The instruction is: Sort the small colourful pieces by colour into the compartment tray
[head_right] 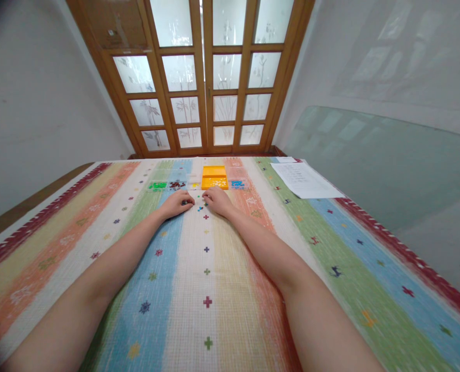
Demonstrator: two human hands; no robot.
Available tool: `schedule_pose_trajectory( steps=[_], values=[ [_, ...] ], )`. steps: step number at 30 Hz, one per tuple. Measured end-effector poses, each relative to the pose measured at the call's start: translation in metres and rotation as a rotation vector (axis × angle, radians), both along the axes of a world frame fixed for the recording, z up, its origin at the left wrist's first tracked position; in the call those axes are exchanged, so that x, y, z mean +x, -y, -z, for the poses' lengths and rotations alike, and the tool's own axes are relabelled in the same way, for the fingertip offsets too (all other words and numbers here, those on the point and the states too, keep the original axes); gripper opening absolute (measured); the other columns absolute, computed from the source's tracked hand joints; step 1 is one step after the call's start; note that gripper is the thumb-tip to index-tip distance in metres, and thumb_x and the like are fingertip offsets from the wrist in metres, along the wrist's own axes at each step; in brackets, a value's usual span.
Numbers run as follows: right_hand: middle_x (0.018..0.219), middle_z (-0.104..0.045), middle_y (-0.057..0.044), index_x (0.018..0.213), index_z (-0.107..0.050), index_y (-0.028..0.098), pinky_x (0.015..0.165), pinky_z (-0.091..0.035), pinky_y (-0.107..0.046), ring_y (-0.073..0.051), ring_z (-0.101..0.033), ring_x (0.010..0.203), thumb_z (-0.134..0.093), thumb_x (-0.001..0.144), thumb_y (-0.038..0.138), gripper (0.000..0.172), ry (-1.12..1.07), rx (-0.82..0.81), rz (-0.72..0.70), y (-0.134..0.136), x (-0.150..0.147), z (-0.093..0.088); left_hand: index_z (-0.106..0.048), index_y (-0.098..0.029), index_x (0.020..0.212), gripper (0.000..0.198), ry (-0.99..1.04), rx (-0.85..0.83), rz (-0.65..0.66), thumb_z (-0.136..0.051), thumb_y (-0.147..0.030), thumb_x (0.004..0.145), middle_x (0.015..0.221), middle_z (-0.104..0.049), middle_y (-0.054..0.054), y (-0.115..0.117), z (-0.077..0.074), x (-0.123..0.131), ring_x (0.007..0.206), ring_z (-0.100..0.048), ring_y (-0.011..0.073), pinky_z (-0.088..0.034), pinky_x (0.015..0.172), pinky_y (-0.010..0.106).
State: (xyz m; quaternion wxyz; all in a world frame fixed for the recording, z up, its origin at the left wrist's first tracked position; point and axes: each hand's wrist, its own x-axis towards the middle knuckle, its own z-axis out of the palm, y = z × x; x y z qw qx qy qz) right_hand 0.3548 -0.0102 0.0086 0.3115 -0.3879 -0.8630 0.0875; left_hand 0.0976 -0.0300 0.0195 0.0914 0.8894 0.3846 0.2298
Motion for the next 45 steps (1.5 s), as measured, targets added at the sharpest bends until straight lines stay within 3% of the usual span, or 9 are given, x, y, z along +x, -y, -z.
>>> schedule_pose_trajectory(
  steps=[6, 10, 14, 20, 28, 32, 37, 41, 45],
  values=[
    [0.105, -0.076, -0.010, 0.101, -0.079, 0.017, 0.094, -0.046, -0.036, -0.023, -0.064, 0.102, -0.061, 0.102, 0.020, 0.018, 0.013, -0.010, -0.014, 0.001, 0.000, 0.000, -0.076, -0.020, 0.095, 0.017, 0.059, 0.000, -0.106, -0.060, -0.028, 0.094, 0.098, -0.073, 0.007, 0.001, -0.001, 0.005, 0.095, -0.064, 0.0237, -0.049, 0.090, 0.037],
    [0.104, -0.076, -0.010, 0.101, -0.079, 0.017, 0.092, -0.045, -0.035, -0.023, -0.063, 0.100, -0.061, 0.101, 0.020, 0.018, 0.019, -0.011, -0.021, 0.001, 0.000, -0.001, -0.074, -0.020, 0.101, 0.020, 0.245, -0.030, -0.414, -0.057, -0.023, 0.091, 0.081, -0.071, 0.003, -0.009, -0.001, -0.010, 0.075, -0.063, 0.0192, -0.048, 0.076, 0.032],
    [0.104, -0.076, -0.010, 0.101, -0.079, 0.018, 0.092, -0.045, -0.035, -0.023, -0.063, 0.101, -0.061, 0.102, 0.020, 0.018, 0.020, -0.010, -0.022, 0.001, 0.000, -0.001, -0.074, -0.019, 0.099, 0.022, 0.474, -0.037, -0.621, -0.055, -0.022, 0.088, 0.083, -0.074, 0.003, -0.027, 0.004, -0.040, 0.077, -0.067, 0.0191, -0.051, 0.075, 0.029],
    [0.102, -0.075, -0.010, 0.101, -0.079, 0.018, 0.091, -0.045, -0.035, -0.023, -0.063, 0.100, -0.059, 0.103, 0.021, 0.020, 0.040, 0.002, -0.015, 0.005, 0.001, -0.004, -0.076, -0.015, 0.114, 0.035, 0.706, 0.000, -0.866, -0.052, -0.025, 0.090, 0.104, -0.081, 0.009, -0.041, 0.012, -0.075, 0.095, -0.073, 0.0225, -0.056, 0.090, 0.033],
    [0.107, -0.073, -0.012, 0.105, -0.077, 0.018, 0.095, -0.045, -0.038, -0.026, -0.059, 0.105, -0.059, 0.104, 0.025, 0.020, 0.178, 0.143, -0.093, 0.014, -0.005, -0.013, -0.068, -0.014, 0.140, 0.051, 0.624, 0.075, -1.002, -0.051, -0.022, 0.092, 0.120, -0.079, 0.010, -0.037, 0.013, -0.085, 0.123, -0.069, 0.0266, -0.047, 0.116, 0.041],
    [0.107, -0.073, -0.012, 0.104, -0.077, 0.019, 0.095, -0.045, -0.038, -0.025, -0.060, 0.105, -0.059, 0.104, 0.027, 0.020, 0.192, 0.164, -0.134, 0.016, -0.009, -0.012, -0.070, -0.017, 0.138, 0.048, 0.527, 0.073, -0.925, -0.053, -0.026, 0.093, 0.121, -0.079, 0.010, -0.034, 0.012, -0.078, 0.116, -0.071, 0.0273, -0.051, 0.109, 0.040],
    [0.108, -0.074, -0.013, 0.107, -0.077, 0.017, 0.097, -0.046, -0.039, -0.025, -0.061, 0.106, -0.059, 0.104, 0.023, 0.020, 0.150, 0.129, -0.099, 0.012, -0.003, -0.011, -0.080, -0.021, 0.110, 0.031, 0.297, -0.066, -0.512, -0.058, -0.030, 0.090, 0.103, -0.080, 0.006, -0.028, 0.007, -0.057, 0.089, -0.070, 0.0230, -0.054, 0.092, 0.036],
    [0.109, -0.074, -0.013, 0.109, -0.078, 0.018, 0.099, -0.046, -0.039, -0.026, -0.061, 0.109, -0.059, 0.103, 0.021, 0.020, 0.115, 0.086, -0.069, 0.010, 0.000, -0.012, -0.081, -0.022, 0.093, 0.022, 0.101, -0.124, -0.148, -0.063, -0.023, 0.080, 0.098, -0.078, 0.006, -0.020, 0.000, -0.040, 0.097, -0.068, 0.0239, -0.051, 0.099, 0.037],
    [0.111, -0.074, -0.013, 0.109, -0.078, 0.018, 0.100, -0.046, -0.040, -0.026, -0.061, 0.110, -0.059, 0.103, 0.021, 0.020, 0.107, 0.057, -0.064, 0.011, -0.001, -0.013, -0.081, -0.024, 0.090, 0.021, 0.059, -0.128, -0.031, -0.064, -0.022, 0.079, 0.099, -0.077, 0.006, -0.017, -0.005, -0.034, 0.104, -0.067, 0.0261, -0.047, 0.107, 0.041]
  ],
)
